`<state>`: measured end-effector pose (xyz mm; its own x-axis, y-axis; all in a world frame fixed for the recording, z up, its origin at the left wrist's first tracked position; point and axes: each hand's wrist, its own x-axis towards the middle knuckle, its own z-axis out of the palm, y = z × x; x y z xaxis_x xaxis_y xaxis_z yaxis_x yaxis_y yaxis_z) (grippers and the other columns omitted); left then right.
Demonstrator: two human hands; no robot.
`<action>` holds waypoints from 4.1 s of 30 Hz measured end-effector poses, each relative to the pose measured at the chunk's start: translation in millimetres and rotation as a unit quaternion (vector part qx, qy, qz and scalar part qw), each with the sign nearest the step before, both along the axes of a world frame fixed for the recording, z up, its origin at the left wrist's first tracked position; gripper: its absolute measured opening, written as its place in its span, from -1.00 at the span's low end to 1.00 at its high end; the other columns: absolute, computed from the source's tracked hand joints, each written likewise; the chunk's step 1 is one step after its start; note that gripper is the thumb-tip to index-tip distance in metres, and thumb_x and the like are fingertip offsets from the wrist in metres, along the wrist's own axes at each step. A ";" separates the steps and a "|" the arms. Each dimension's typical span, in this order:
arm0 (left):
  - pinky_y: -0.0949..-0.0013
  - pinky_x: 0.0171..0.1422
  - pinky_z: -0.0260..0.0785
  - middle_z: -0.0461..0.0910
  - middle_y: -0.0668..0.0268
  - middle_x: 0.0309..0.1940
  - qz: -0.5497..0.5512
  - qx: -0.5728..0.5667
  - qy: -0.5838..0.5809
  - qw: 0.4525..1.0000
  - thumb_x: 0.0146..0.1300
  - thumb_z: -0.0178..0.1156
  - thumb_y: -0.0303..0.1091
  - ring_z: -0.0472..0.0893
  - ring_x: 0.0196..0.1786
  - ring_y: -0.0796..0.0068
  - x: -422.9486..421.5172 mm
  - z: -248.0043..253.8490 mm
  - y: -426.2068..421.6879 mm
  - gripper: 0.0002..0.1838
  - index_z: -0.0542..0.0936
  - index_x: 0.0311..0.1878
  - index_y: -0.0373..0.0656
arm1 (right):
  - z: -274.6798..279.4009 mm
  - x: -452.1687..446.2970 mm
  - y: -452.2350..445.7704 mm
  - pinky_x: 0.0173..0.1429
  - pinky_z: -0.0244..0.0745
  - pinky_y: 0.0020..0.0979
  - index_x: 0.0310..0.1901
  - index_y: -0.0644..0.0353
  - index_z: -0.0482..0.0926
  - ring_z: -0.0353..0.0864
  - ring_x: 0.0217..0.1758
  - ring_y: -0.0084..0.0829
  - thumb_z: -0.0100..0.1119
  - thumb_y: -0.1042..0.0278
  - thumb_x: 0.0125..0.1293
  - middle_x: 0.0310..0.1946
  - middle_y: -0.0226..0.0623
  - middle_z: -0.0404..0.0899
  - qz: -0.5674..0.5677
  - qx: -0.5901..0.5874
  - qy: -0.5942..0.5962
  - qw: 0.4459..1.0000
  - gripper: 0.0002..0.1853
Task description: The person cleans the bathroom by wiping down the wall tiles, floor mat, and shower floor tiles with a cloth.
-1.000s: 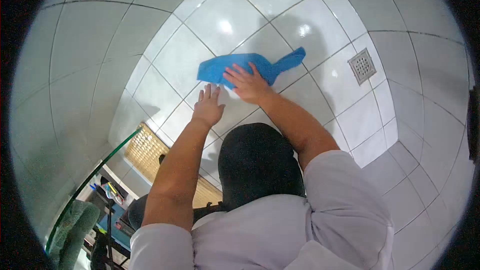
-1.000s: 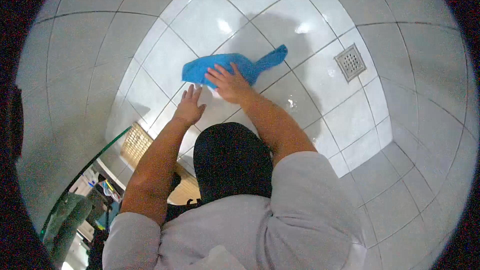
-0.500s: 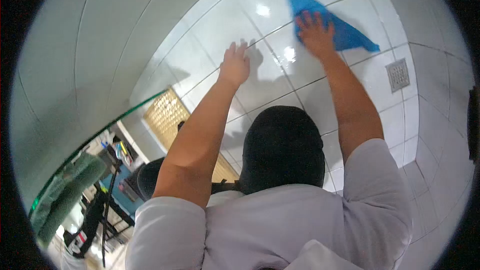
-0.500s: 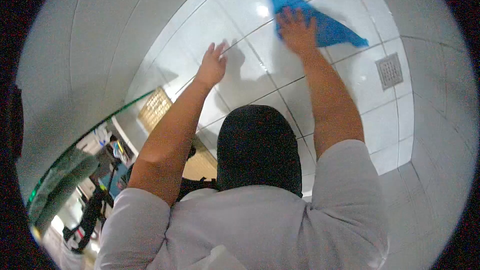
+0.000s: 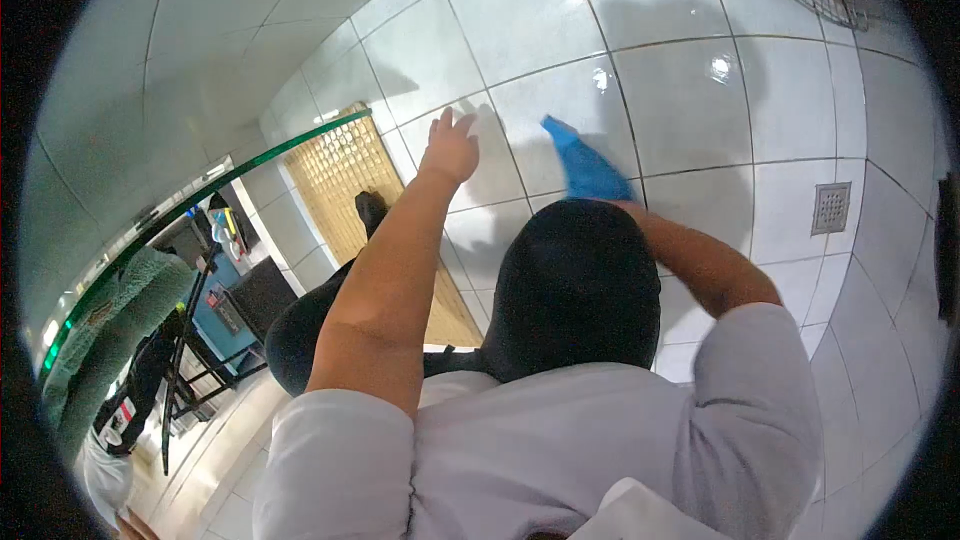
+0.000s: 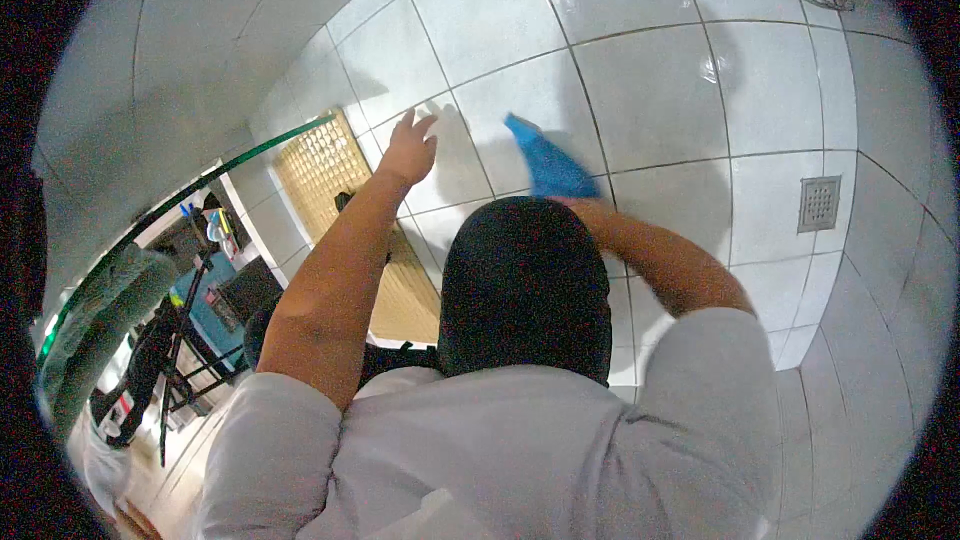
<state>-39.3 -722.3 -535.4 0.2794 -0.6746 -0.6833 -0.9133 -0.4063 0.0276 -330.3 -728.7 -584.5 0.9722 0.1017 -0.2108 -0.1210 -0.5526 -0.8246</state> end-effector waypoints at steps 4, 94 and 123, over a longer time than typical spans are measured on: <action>0.07 0.34 -0.03 0.03 0.11 0.28 -0.027 0.029 0.010 0.999 0.19 -0.11 -0.27 0.02 0.31 0.02 0.2 -6.4 4.2 -0.54 0.26 0.20 0.05 | -25.4 -111.1 -4.1 0.22 0.01 0.03 0.13 -0.17 0.31 0.07 0.31 -0.33 -0.07 0.07 0.20 0.24 -0.42 0.15 -0.112 -0.177 0.076 0.975 -0.57; 0.09 0.27 0.09 0.04 -0.09 0.24 -0.428 0.021 0.273 0.861 0.15 0.03 -0.23 0.16 0.22 -0.15 -429.2 79.5 -38.3 -0.49 0.25 0.18 -0.13 | -36.8 -324.4 -1.6 0.13 0.24 -0.19 0.17 -0.11 0.29 0.27 0.06 -0.02 0.04 0.42 0.05 0.16 -0.07 0.15 -0.959 -0.152 0.230 0.069 -0.44; 0.08 0.27 0.11 -0.01 -0.04 0.27 -0.440 0.072 0.242 0.862 0.15 -0.02 -0.24 0.13 0.26 -0.10 -421.0 81.9 -43.4 -0.51 0.25 0.18 -0.02 | 5.7 -373.3 -35.4 0.12 0.20 -0.09 -0.08 -0.17 0.49 0.30 0.07 -0.16 0.04 0.48 -0.03 -0.04 -0.20 0.39 -0.914 -0.168 0.166 0.329 -0.59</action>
